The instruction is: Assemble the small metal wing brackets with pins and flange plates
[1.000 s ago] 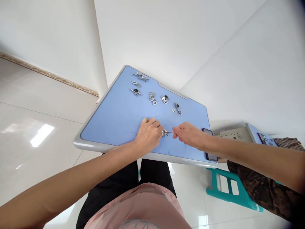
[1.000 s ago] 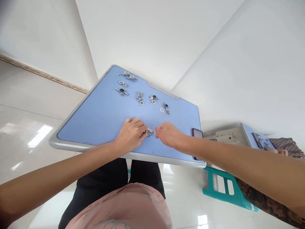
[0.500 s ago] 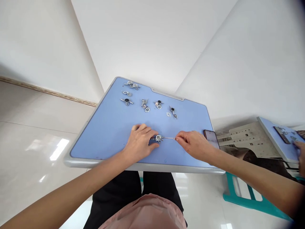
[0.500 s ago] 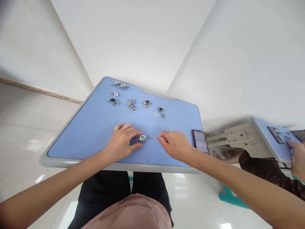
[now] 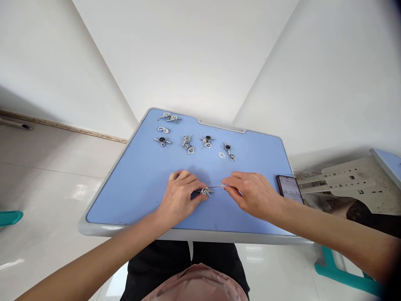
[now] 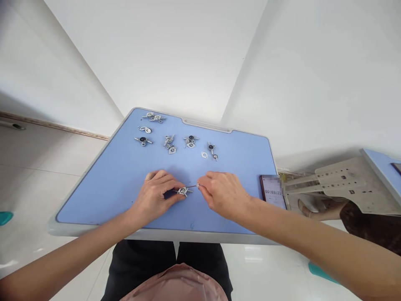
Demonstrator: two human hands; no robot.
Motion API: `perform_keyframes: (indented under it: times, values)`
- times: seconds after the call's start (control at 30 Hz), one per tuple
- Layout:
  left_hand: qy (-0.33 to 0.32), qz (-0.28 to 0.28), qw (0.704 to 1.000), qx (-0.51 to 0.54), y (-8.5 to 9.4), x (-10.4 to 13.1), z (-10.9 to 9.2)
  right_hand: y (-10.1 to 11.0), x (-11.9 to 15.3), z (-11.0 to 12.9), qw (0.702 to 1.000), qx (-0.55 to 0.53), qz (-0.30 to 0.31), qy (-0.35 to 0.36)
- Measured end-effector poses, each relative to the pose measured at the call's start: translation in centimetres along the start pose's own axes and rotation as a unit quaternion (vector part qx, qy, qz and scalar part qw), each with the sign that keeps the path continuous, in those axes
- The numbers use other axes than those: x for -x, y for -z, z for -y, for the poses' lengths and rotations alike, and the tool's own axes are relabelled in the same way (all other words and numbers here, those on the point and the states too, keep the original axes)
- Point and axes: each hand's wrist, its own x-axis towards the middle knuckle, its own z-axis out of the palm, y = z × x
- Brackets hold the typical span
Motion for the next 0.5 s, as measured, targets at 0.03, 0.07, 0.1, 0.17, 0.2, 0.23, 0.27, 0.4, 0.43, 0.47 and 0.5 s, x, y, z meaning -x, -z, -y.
perform_keyframes:
  times: [0.03, 0.07, 0.1, 0.17, 0.2, 0.23, 0.27, 0.4, 0.43, 0.47, 0.5]
  values:
    - [0.000, 0.000, 1.000, 0.003, 0.0, 0.0, 0.0, 0.0, -0.1, 0.1, 1.000, 0.013, 0.005, 0.005]
    - [0.001, 0.000, 1.000, 0.006, 0.0, 0.0, 0.1, 0.0, -0.1, 0.1, 0.999, 0.029, 0.013, 0.010]
    - [0.002, 0.000, 1.000, 0.008, 0.0, 0.0, 0.1, 0.1, -0.2, 0.2, 0.999, 0.045, 0.023, 0.015]
    - [0.006, 0.001, 1.000, 0.012, 0.0, 0.0, 0.1, 0.2, -0.2, 0.3, 0.997, 0.074, 0.032, 0.020]
    - [0.007, 0.002, 1.000, 0.013, 0.0, 0.0, 0.2, 0.4, -0.2, 0.3, 0.996, 0.080, 0.026, 0.022]
    - [0.007, 0.004, 1.000, 0.013, 0.1, 0.0, 0.2, 0.6, -0.1, 0.4, 0.996, 0.079, 0.014, 0.025]
    - [0.007, 0.006, 1.000, 0.012, 0.1, 0.0, 0.2, 0.7, -0.1, 0.5, 0.997, 0.073, -0.001, 0.028]
    - [0.004, 0.006, 1.000, 0.008, 0.1, 0.0, 0.3, 1.0, -0.1, 0.9, 0.997, 0.062, -0.013, 0.040]
    - [0.004, 0.007, 1.000, 0.007, 0.1, 0.0, 0.4, 1.1, -0.2, 1.1, 0.997, 0.068, -0.005, 0.040]
    - [0.004, 0.008, 1.000, 0.007, 0.1, -0.1, 0.4, 1.0, -0.2, 1.2, 0.997, 0.074, 0.003, 0.036]
    - [0.003, 0.009, 1.000, 0.006, 0.2, -0.1, 0.4, 1.0, -0.3, 1.3, 0.996, 0.078, 0.008, 0.031]
